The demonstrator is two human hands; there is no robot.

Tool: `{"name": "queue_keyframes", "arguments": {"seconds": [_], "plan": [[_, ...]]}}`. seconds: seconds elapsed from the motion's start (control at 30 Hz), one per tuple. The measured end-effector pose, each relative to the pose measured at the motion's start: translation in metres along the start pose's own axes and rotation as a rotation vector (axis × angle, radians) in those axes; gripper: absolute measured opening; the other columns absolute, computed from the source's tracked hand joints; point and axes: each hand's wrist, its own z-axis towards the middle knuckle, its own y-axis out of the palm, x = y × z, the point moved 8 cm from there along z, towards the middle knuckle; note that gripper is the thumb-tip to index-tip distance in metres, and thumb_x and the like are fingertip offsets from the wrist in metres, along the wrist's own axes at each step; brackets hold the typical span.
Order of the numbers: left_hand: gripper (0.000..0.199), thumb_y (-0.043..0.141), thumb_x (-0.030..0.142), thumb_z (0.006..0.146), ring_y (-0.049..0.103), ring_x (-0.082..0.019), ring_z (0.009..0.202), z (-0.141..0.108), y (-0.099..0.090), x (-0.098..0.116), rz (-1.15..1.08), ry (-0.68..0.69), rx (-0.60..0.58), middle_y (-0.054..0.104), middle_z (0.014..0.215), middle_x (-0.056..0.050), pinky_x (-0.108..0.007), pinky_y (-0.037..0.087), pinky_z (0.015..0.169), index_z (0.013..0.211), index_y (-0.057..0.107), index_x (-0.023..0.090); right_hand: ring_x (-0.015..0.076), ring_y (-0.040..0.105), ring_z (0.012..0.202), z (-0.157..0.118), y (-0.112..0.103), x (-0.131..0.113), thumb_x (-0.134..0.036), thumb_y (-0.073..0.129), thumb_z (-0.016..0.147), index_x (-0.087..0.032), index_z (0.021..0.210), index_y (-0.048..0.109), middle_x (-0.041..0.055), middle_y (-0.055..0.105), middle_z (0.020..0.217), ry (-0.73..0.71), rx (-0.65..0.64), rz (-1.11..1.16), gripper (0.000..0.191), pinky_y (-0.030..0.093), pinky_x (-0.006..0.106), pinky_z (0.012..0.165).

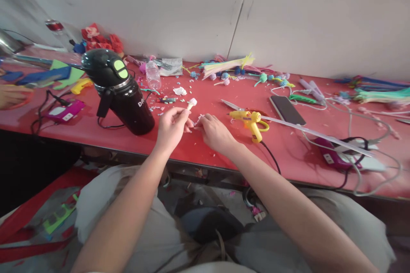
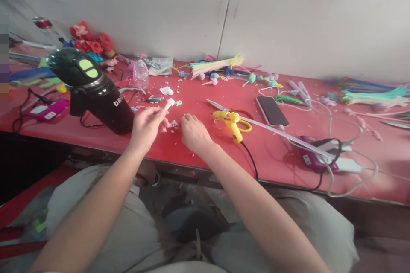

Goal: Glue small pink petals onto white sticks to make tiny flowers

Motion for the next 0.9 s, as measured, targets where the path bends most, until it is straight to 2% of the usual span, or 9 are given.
{"name": "queue_keyframes", "arguments": {"seconds": [0.13,0.23,0.37,0.5,0.6,0.7,0.8,0.9], "plan": [[0.035,0.071,0.050,0.091,0.063,-0.011,0.052,-0.022,0.036,-0.015,-0.035,-0.084,-0.159,0.070,0.065,-0.001,-0.022,0.051,0.053,0.089,0.060,0.017,0.0223,0.058,0.081,-0.037,-0.024,0.022,-0.015,0.046,0.101,-0.020,0.087,0.051,0.0096,0.064,0.090,0.054,0.093,0.215,0.016,0.043,0.034,0.075],[0.045,0.071,0.059,0.089,0.065,-0.012,0.056,-0.041,0.062,-0.018,-0.068,-0.135,-0.278,0.071,0.070,-0.002,-0.023,0.054,0.057,0.092,0.059,0.017,0.0206,0.056,0.075,-0.065,-0.038,0.037,-0.022,0.047,0.102,-0.023,0.081,0.045,0.0056,0.060,0.081,0.095,0.120,0.329,0.021,0.041,0.034,0.071],[0.047,0.071,0.062,0.089,0.068,-0.014,0.062,-0.050,0.081,-0.012,-0.073,-0.145,-0.373,0.072,0.074,-0.003,-0.025,0.056,0.062,0.094,0.062,0.016,0.0203,0.055,0.072,-0.085,-0.052,0.044,-0.025,0.047,0.101,-0.023,0.080,0.046,0.0049,0.060,0.077,0.097,0.171,0.402,0.021,0.041,0.035,0.069],[0.046,0.069,0.060,0.091,0.069,-0.015,0.064,-0.050,0.091,-0.007,-0.052,-0.145,-0.440,0.073,0.075,-0.004,-0.025,0.057,0.063,0.093,0.066,0.015,0.0196,0.053,0.071,-0.088,-0.057,0.043,-0.026,0.046,0.101,-0.023,0.079,0.047,0.0036,0.057,0.075,0.095,0.203,0.444,0.022,0.041,0.034,0.068],[0.044,0.069,0.058,0.092,0.068,-0.014,0.063,-0.050,0.095,-0.007,-0.046,-0.137,-0.446,0.072,0.073,-0.004,-0.024,0.056,0.063,0.090,0.065,0.015,0.0190,0.054,0.071,-0.088,-0.058,0.042,-0.027,0.046,0.101,-0.023,0.081,0.048,0.0038,0.059,0.076,0.102,0.199,0.482,0.021,0.042,0.034,0.068],[0.043,0.068,0.057,0.094,0.068,-0.013,0.062,-0.049,0.095,-0.006,-0.040,-0.117,-0.425,0.071,0.072,-0.004,-0.023,0.056,0.061,0.088,0.062,0.016,0.0181,0.051,0.070,-0.091,-0.065,0.045,-0.029,0.046,0.102,-0.023,0.081,0.049,0.0029,0.058,0.076,0.118,0.218,0.488,0.022,0.041,0.033,0.067],[0.040,0.067,0.054,0.095,0.067,-0.012,0.058,-0.043,0.089,-0.006,-0.025,-0.110,-0.371,0.072,0.071,-0.004,-0.023,0.055,0.060,0.087,0.061,0.016,0.0160,0.044,0.064,-0.098,-0.076,0.051,-0.035,0.044,0.104,-0.024,0.076,0.043,-0.0007,0.048,0.068,0.152,0.239,0.460,0.030,0.036,0.032,0.061],[0.037,0.066,0.052,0.096,0.066,-0.012,0.056,-0.037,0.082,-0.003,-0.009,-0.100,-0.311,0.073,0.071,-0.005,-0.024,0.055,0.059,0.086,0.062,0.016,0.0133,0.035,0.057,-0.104,-0.076,0.055,-0.042,0.043,0.105,-0.024,0.069,0.036,-0.0037,0.037,0.061,0.205,0.186,0.490,0.041,0.030,0.031,0.055]]}}
